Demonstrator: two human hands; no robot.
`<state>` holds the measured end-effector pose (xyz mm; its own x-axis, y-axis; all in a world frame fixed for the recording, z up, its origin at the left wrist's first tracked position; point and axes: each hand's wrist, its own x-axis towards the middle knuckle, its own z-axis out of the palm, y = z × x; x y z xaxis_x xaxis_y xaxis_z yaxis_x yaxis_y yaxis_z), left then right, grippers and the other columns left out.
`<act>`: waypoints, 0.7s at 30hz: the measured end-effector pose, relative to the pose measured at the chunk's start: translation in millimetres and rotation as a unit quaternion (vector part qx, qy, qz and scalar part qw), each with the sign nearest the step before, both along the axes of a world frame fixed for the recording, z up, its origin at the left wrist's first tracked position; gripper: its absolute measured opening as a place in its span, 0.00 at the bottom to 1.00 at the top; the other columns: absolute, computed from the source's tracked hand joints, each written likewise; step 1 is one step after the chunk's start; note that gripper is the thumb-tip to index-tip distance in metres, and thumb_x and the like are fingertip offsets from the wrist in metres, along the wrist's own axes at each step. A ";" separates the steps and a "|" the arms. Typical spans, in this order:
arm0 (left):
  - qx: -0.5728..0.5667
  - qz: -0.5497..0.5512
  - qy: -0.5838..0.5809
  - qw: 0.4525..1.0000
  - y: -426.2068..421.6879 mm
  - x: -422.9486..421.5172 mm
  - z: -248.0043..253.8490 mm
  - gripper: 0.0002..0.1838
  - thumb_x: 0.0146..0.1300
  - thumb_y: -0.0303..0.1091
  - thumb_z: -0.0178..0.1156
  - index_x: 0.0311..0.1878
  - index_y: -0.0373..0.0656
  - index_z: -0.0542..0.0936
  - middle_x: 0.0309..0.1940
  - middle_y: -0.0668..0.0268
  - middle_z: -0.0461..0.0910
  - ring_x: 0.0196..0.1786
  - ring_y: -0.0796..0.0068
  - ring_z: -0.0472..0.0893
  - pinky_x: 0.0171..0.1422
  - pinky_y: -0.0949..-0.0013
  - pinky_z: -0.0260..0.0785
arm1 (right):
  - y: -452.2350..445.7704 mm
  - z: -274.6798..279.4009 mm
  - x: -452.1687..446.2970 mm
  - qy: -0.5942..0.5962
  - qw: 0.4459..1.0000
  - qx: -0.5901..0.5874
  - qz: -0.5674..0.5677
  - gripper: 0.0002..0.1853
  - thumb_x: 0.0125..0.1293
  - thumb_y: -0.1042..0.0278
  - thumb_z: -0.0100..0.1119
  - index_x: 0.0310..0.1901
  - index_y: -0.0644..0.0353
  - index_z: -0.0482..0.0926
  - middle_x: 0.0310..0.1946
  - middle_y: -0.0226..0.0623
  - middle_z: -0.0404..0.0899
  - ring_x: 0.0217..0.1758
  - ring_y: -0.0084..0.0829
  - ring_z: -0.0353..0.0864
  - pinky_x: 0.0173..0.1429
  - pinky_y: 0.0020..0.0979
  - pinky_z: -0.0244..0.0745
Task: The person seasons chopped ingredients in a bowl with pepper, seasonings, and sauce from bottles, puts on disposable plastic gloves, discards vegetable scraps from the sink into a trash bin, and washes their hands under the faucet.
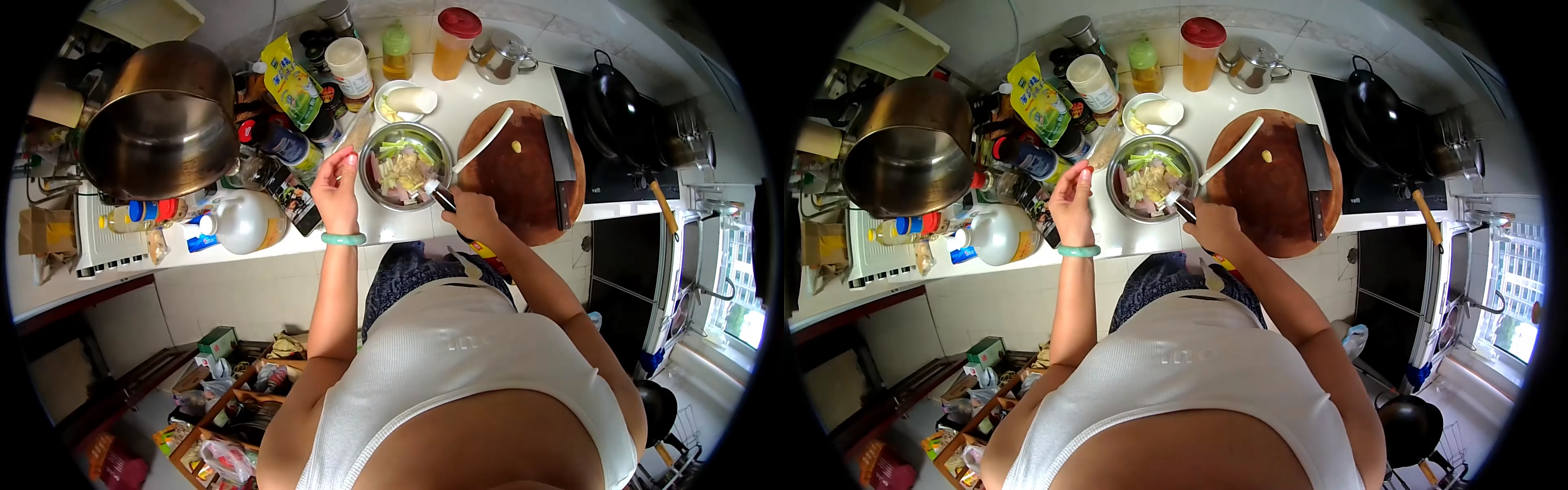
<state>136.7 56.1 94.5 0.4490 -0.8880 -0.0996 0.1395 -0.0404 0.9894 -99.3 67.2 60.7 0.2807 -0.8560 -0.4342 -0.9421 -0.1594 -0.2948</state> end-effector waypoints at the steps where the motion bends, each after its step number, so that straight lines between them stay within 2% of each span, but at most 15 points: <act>1: 0.002 0.002 0.002 1.000 0.8 1.2 -1.0 0.12 0.62 0.29 0.63 0.48 0.37 0.81 0.37 0.71 0.80 0.39 0.86 0.75 0.47 0.82 0.66 | -1.6 -0.5 1.3 0.001 1.000 0.000 0.002 0.21 0.57 0.52 0.60 0.45 0.60 0.74 0.29 0.44 0.82 0.34 0.44 0.83 0.39 0.42 0.76; 8: 0.002 0.005 0.016 1.000 4.9 6.7 -3.0 0.11 0.62 0.28 0.64 0.48 0.37 0.81 0.37 0.71 0.80 0.39 0.87 0.75 0.46 0.82 0.66 | -8.5 -6.5 6.5 0.041 0.999 0.029 0.023 0.24 0.57 0.50 0.60 0.48 0.60 0.74 0.29 0.41 0.82 0.34 0.41 0.84 0.39 0.42 0.77; 10: -0.008 -0.001 0.001 1.000 5.9 8.7 -6.3 0.11 0.64 0.33 0.62 0.48 0.41 0.82 0.39 0.72 0.82 0.38 0.88 0.75 0.41 0.81 0.64 | -9.9 -6.6 8.6 0.048 0.998 0.029 0.025 0.24 0.57 0.50 0.60 0.47 0.60 0.74 0.30 0.41 0.83 0.35 0.41 0.84 0.39 0.41 0.77; 12: -0.001 -0.001 0.003 1.000 7.6 9.7 -6.3 0.11 0.64 0.32 0.62 0.48 0.40 0.82 0.39 0.72 0.82 0.38 0.87 0.75 0.41 0.81 0.64 | -10.7 -6.2 10.0 0.056 0.997 0.036 0.025 0.24 0.57 0.49 0.59 0.47 0.60 0.74 0.30 0.41 0.83 0.35 0.41 0.84 0.39 0.41 0.77; 21: -0.005 -0.006 0.017 1.000 10.8 7.3 -10.6 0.10 0.64 0.30 0.62 0.47 0.40 0.82 0.37 0.73 0.81 0.37 0.88 0.74 0.40 0.82 0.63 | -20.3 -21.1 18.1 0.027 0.998 0.035 0.040 0.24 0.56 0.50 0.61 0.45 0.62 0.75 0.31 0.42 0.83 0.35 0.41 0.84 0.39 0.41 0.77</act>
<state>144.0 66.9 84.0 0.4348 -0.8943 -0.1055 0.1730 -0.0321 0.9844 -81.2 47.0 39.6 0.3212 -0.7989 -0.5085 -0.9421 -0.2153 -0.2569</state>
